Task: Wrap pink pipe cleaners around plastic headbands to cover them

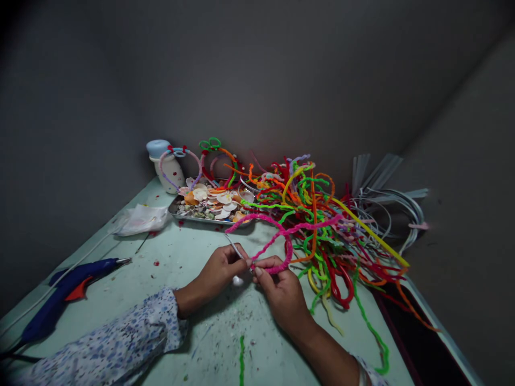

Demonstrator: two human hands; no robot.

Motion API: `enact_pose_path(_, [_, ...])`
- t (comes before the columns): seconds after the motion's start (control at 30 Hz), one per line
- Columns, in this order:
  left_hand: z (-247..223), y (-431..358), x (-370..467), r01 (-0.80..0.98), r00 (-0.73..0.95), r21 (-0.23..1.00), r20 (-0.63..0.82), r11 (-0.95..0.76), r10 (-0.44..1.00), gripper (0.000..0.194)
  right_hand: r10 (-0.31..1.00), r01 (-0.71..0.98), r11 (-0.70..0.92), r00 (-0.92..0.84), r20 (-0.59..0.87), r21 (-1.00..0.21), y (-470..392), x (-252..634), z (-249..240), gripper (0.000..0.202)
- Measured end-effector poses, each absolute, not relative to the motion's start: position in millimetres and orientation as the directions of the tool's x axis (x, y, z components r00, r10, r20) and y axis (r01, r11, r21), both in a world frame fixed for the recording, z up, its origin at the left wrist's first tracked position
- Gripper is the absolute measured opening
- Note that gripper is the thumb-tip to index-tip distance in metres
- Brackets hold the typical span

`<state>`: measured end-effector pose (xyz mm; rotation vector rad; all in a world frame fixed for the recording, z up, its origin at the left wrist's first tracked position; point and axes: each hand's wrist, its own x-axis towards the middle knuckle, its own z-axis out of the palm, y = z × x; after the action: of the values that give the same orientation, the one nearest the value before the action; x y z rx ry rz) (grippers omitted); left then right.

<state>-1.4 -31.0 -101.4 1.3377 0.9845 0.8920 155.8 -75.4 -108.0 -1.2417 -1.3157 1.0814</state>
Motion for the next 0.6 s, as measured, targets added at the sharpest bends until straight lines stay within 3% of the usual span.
enact_pose_path(0.13, [-102.1,-32.0,-1.4,0.032,0.346,0.999,-0.050,0.042,0.937,0.009,0.998,0.110,0.062,-0.005,0.062,-0.992,-76.2,156.6,-110.0,0.025])
enact_pose_path(0.27, [-96.7,-31.0,-1.5,0.011,0.374,0.998,-0.059,0.059,0.926,0.019,0.999,0.053,0.037,0.023,0.039,-0.998,-75.3,158.6,-110.1,0.028])
enact_pose_path(0.33, [-92.7,-30.2,-2.3,0.000,0.307,1.000,-0.019,0.021,0.951,0.027,0.999,0.017,0.017,0.050,0.018,-1.000,-74.3,159.1,-110.1,0.029])
enact_pose_path(0.5, [-82.4,-33.3,-6.4,0.200,-0.157,0.954,0.256,-0.223,0.954,0.024,0.996,0.095,0.008,0.090,0.017,-0.995,-72.6,158.4,-110.2,0.030])
enact_pose_path(0.53, [-80.3,-35.3,-7.0,0.260,-0.186,0.922,0.340,-0.288,0.922,0.023,0.996,0.116,0.015,0.086,0.025,-0.993,-72.6,158.0,-110.2,0.029])
enact_pose_path(0.6, [-76.8,-40.3,-7.0,0.336,-0.080,0.841,0.473,-0.423,0.877,0.018,0.997,0.155,0.029,0.068,0.040,-0.987,-72.7,157.3,-110.4,0.028])
